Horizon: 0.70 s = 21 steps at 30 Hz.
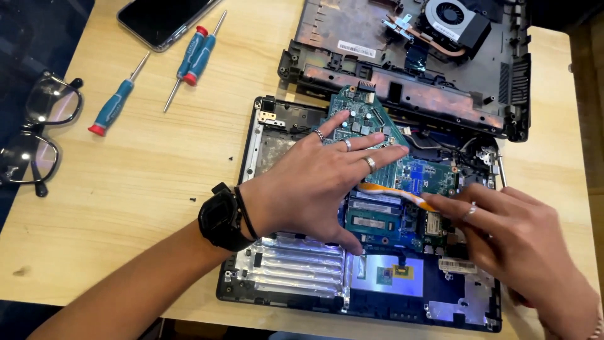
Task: Cleaning a laptop motherboard with a toothbrush and securing it to the chassis with screws using a screwdriver.
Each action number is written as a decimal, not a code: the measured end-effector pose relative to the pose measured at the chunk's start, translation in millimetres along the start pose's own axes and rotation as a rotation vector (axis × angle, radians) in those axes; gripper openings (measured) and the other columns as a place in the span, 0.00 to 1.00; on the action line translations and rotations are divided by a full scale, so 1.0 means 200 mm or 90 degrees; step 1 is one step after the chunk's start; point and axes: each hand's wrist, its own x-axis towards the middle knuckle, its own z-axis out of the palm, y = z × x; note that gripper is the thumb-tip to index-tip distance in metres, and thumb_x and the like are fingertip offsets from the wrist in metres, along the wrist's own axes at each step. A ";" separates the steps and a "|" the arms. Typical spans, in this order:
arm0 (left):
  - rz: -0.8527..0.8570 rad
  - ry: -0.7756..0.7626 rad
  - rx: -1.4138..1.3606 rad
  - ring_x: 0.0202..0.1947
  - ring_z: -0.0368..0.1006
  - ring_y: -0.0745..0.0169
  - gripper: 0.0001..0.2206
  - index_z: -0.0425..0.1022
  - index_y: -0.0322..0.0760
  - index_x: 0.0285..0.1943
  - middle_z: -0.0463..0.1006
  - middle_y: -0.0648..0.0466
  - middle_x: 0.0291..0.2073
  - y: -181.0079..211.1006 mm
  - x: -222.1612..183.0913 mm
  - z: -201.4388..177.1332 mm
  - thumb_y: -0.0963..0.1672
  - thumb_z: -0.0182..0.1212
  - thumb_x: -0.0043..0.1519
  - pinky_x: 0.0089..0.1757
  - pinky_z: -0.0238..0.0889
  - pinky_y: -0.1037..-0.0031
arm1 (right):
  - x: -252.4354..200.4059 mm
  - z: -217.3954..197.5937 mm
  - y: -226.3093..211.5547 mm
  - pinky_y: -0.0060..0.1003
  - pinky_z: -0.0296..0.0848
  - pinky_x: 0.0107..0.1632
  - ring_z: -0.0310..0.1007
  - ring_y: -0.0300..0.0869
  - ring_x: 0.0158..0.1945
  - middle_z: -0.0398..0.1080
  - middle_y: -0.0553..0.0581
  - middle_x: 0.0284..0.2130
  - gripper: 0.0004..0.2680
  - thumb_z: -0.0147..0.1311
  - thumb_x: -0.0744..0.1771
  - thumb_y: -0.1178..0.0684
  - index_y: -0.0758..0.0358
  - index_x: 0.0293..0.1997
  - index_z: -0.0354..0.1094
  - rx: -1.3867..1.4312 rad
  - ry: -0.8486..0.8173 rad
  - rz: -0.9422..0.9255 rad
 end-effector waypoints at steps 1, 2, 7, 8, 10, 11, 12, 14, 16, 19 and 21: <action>0.003 0.006 0.007 0.74 0.53 0.54 0.66 0.43 0.41 0.79 0.60 0.51 0.74 0.00 0.00 0.00 0.72 0.74 0.38 0.69 0.25 0.43 | 0.02 0.00 -0.03 0.43 0.67 0.30 0.64 0.47 0.23 0.73 0.42 0.38 0.20 0.48 0.65 0.59 0.35 0.61 0.70 0.001 -0.019 -0.035; 0.007 0.012 0.014 0.74 0.53 0.55 0.66 0.44 0.40 0.79 0.60 0.52 0.74 0.00 0.00 0.00 0.73 0.71 0.38 0.69 0.26 0.43 | 0.05 0.01 -0.06 0.43 0.67 0.28 0.62 0.49 0.21 0.72 0.46 0.37 0.19 0.48 0.66 0.57 0.36 0.63 0.68 0.002 -0.037 -0.071; 0.006 0.016 0.011 0.75 0.52 0.54 0.66 0.43 0.40 0.79 0.61 0.53 0.74 -0.01 0.00 0.01 0.73 0.71 0.38 0.68 0.26 0.41 | -0.08 -0.01 0.10 0.41 0.71 0.36 0.70 0.46 0.28 0.73 0.39 0.40 0.22 0.48 0.64 0.58 0.29 0.62 0.69 -0.034 -0.060 0.000; 0.006 0.012 0.011 0.75 0.52 0.55 0.66 0.43 0.41 0.79 0.60 0.52 0.74 0.00 0.00 0.02 0.72 0.71 0.39 0.68 0.26 0.41 | -0.11 -0.01 0.14 0.40 0.71 0.37 0.70 0.45 0.28 0.73 0.35 0.39 0.21 0.48 0.65 0.56 0.25 0.61 0.68 -0.051 -0.083 0.044; 0.000 0.008 0.010 0.75 0.51 0.55 0.66 0.43 0.41 0.79 0.60 0.52 0.74 0.00 -0.01 0.02 0.72 0.71 0.39 0.68 0.25 0.41 | -0.10 -0.01 0.12 0.41 0.70 0.34 0.68 0.47 0.27 0.73 0.37 0.39 0.22 0.46 0.66 0.57 0.25 0.62 0.68 -0.054 -0.091 0.037; 0.000 0.003 0.012 0.75 0.51 0.55 0.66 0.42 0.41 0.79 0.59 0.53 0.74 0.00 0.00 0.02 0.72 0.71 0.39 0.68 0.23 0.42 | -0.10 -0.01 0.11 0.43 0.68 0.31 0.66 0.49 0.26 0.74 0.39 0.40 0.22 0.45 0.66 0.57 0.25 0.63 0.67 -0.056 -0.095 0.036; 0.004 0.002 0.014 0.75 0.51 0.55 0.66 0.42 0.41 0.79 0.59 0.53 0.74 0.00 0.00 0.02 0.72 0.71 0.39 0.68 0.23 0.42 | -0.07 -0.01 0.05 0.43 0.68 0.31 0.66 0.49 0.26 0.74 0.39 0.40 0.22 0.45 0.66 0.57 0.25 0.63 0.67 -0.056 -0.093 0.040; 0.004 0.015 0.011 0.75 0.51 0.55 0.66 0.44 0.39 0.79 0.62 0.52 0.73 0.00 0.00 0.01 0.72 0.71 0.39 0.68 0.25 0.43 | 0.02 -0.01 -0.04 0.44 0.72 0.32 0.74 0.45 0.30 0.75 0.44 0.40 0.22 0.48 0.63 0.59 0.35 0.62 0.70 0.012 -0.037 -0.030; 0.003 0.003 0.013 0.75 0.50 0.55 0.66 0.43 0.40 0.79 0.60 0.53 0.73 0.01 0.01 0.00 0.71 0.72 0.39 0.68 0.23 0.43 | 0.02 -0.01 -0.04 0.45 0.71 0.32 0.71 0.47 0.27 0.74 0.43 0.41 0.22 0.47 0.64 0.58 0.33 0.63 0.68 0.014 -0.044 -0.031; -0.001 0.009 0.014 0.75 0.51 0.55 0.66 0.43 0.40 0.79 0.60 0.53 0.74 0.00 0.01 0.01 0.71 0.73 0.38 0.68 0.24 0.43 | -0.03 -0.01 0.03 0.44 0.70 0.33 0.68 0.50 0.25 0.73 0.42 0.43 0.21 0.48 0.65 0.54 0.30 0.64 0.67 0.014 -0.071 -0.015; 0.001 0.024 0.013 0.74 0.53 0.55 0.66 0.45 0.39 0.78 0.61 0.53 0.73 0.00 0.00 0.01 0.71 0.73 0.37 0.68 0.26 0.42 | -0.09 0.00 0.08 0.44 0.69 0.33 0.68 0.50 0.26 0.73 0.42 0.44 0.21 0.49 0.65 0.53 0.30 0.64 0.67 0.012 -0.088 0.008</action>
